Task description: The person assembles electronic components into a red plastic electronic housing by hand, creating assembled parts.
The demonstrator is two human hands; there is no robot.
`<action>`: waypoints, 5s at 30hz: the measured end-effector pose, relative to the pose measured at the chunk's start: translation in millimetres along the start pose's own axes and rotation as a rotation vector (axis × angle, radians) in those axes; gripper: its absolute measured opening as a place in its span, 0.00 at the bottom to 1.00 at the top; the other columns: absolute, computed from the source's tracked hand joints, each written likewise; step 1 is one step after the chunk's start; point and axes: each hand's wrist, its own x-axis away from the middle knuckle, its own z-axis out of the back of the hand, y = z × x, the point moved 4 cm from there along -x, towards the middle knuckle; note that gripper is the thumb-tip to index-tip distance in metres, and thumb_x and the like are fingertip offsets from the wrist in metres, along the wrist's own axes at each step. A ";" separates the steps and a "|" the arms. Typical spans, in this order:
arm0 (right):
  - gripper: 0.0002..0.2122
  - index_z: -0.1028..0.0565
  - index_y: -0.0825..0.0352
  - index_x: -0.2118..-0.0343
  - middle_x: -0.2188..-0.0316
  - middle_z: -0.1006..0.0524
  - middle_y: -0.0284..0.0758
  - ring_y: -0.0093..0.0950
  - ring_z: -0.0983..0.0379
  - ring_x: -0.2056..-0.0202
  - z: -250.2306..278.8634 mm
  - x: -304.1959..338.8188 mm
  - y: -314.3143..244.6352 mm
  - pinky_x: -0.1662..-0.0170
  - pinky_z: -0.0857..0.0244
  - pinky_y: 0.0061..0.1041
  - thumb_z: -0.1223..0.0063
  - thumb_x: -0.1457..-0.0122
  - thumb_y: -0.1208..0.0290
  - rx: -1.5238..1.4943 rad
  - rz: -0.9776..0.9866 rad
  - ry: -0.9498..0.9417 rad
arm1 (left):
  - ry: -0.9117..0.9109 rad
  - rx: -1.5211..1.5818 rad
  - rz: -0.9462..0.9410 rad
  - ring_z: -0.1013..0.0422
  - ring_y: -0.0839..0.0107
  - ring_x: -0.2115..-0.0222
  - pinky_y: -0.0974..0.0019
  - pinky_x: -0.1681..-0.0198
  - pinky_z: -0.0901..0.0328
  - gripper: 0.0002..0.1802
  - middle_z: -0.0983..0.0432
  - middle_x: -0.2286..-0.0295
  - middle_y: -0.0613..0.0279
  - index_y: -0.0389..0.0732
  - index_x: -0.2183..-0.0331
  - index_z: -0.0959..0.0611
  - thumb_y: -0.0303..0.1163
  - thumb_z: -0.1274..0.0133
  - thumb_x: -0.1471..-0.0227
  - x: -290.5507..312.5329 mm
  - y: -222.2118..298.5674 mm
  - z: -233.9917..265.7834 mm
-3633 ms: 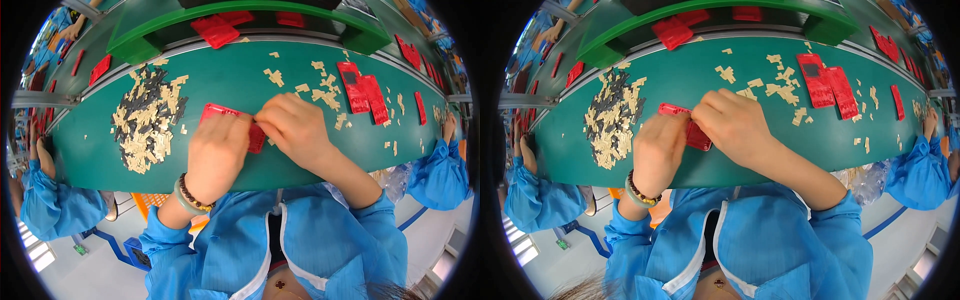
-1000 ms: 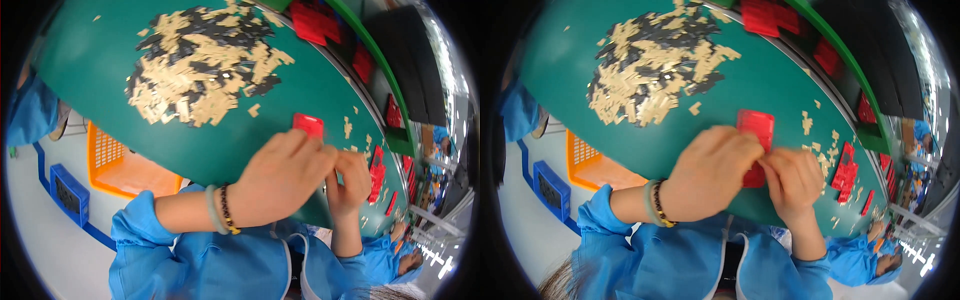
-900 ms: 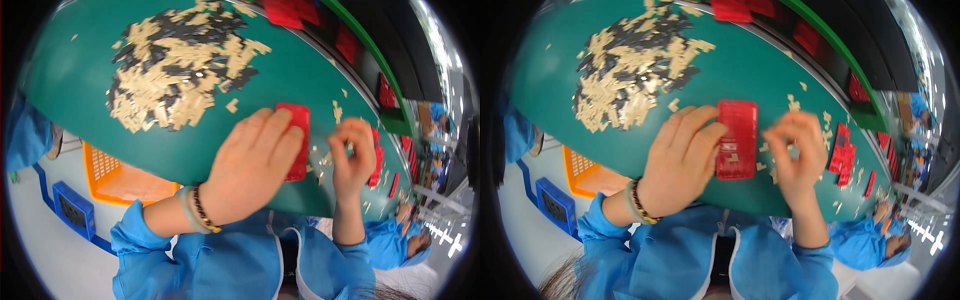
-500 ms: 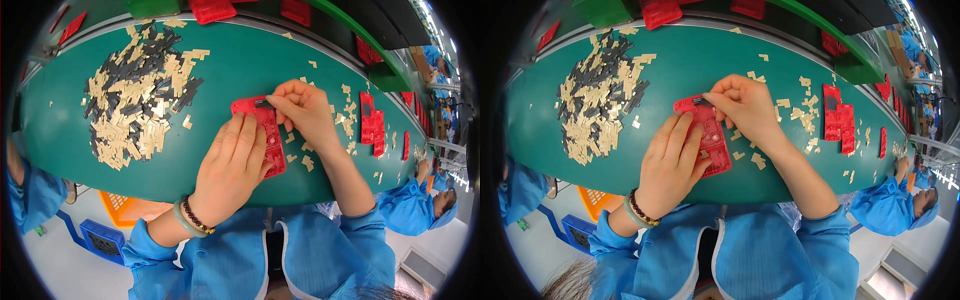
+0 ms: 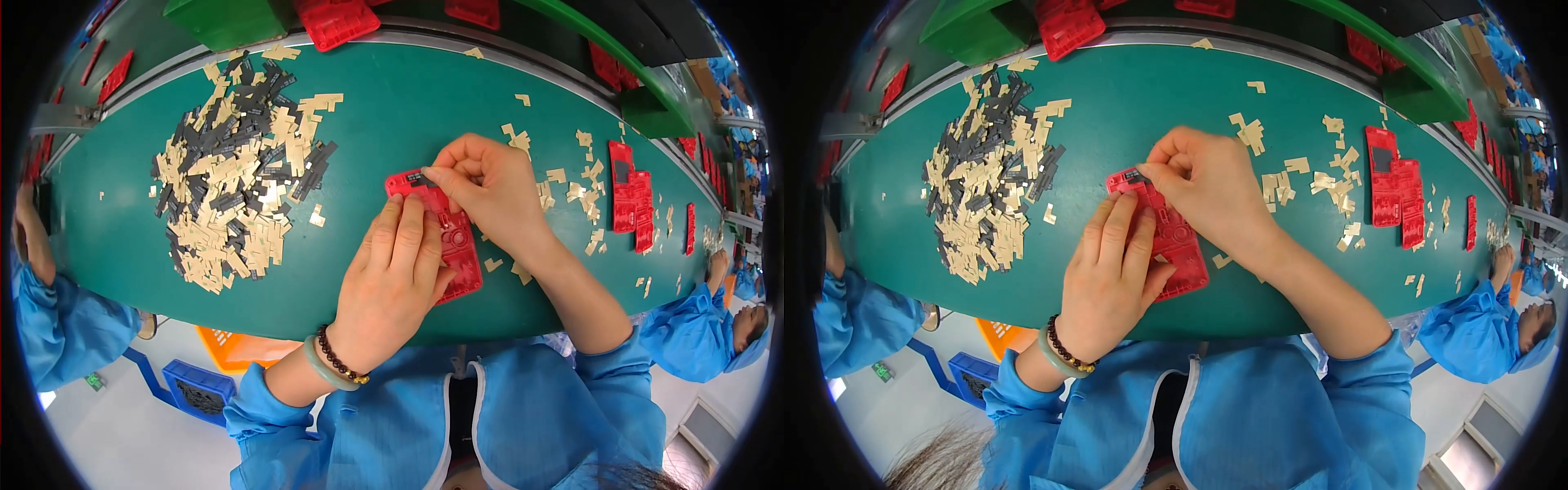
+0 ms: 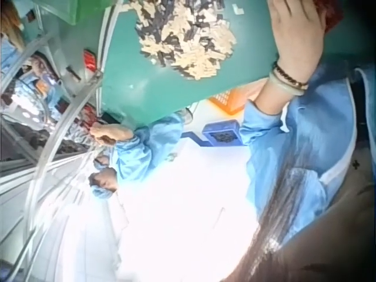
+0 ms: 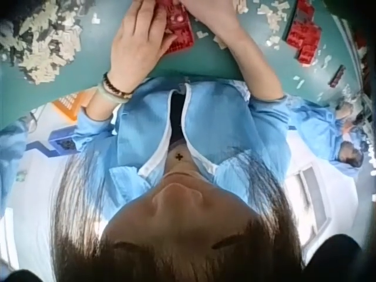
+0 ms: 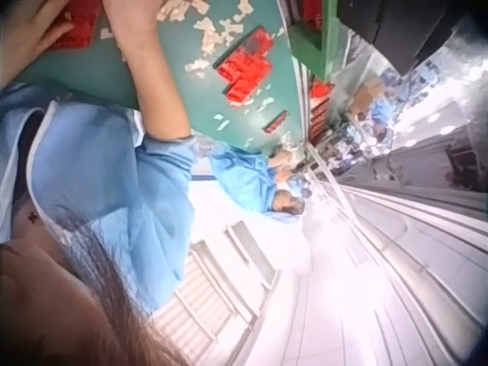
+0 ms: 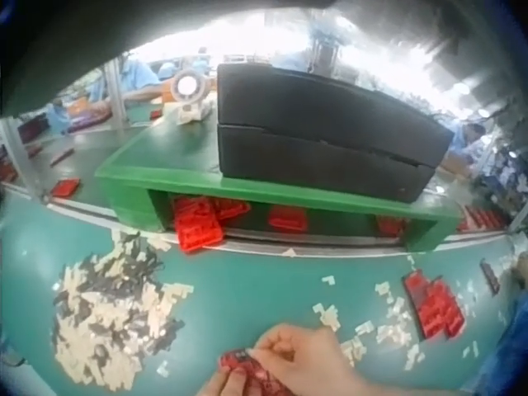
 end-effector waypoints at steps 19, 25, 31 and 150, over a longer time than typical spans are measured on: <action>0.04 0.25 0.69 0.74 0.85 0.25 0.35 0.26 0.29 0.85 1.0 5.6 -1.5 0.80 0.38 0.24 0.42 0.48 0.75 0.119 0.073 0.004 | 0.029 -0.011 -0.031 0.36 0.46 0.52 0.53 0.51 0.35 0.29 0.36 0.50 0.44 0.32 0.56 0.26 0.34 0.37 0.60 -8.6 -4.4 0.9; 0.06 0.26 0.67 0.73 0.85 0.26 0.37 0.32 0.27 0.82 0.7 7.9 -4.0 0.78 0.34 0.29 0.41 0.49 0.72 0.197 0.227 0.004 | 0.000 -0.050 -0.066 0.35 0.51 0.52 0.55 0.51 0.35 0.28 0.33 0.52 0.45 0.31 0.57 0.26 0.37 0.39 0.59 -14.0 -8.0 3.5; 0.14 0.23 0.66 0.61 0.83 0.27 0.33 0.25 0.32 0.85 5.7 33.7 -6.5 0.82 0.39 0.22 0.37 0.52 0.74 0.540 0.527 0.188 | 0.000 -0.050 -0.085 0.35 0.50 0.52 0.55 0.51 0.34 0.28 0.33 0.53 0.43 0.31 0.57 0.25 0.38 0.39 0.59 -15.1 -6.9 5.7; 0.08 0.22 0.67 0.64 0.75 0.25 0.35 0.28 0.26 0.76 43.3 100.3 -1.0 0.73 0.34 0.24 0.41 0.48 0.78 0.254 0.560 0.144 | -0.163 -0.067 -0.491 0.34 0.52 0.47 0.54 0.42 0.40 0.25 0.29 0.51 0.44 0.31 0.60 0.20 0.37 0.38 0.60 96.8 -28.3 19.5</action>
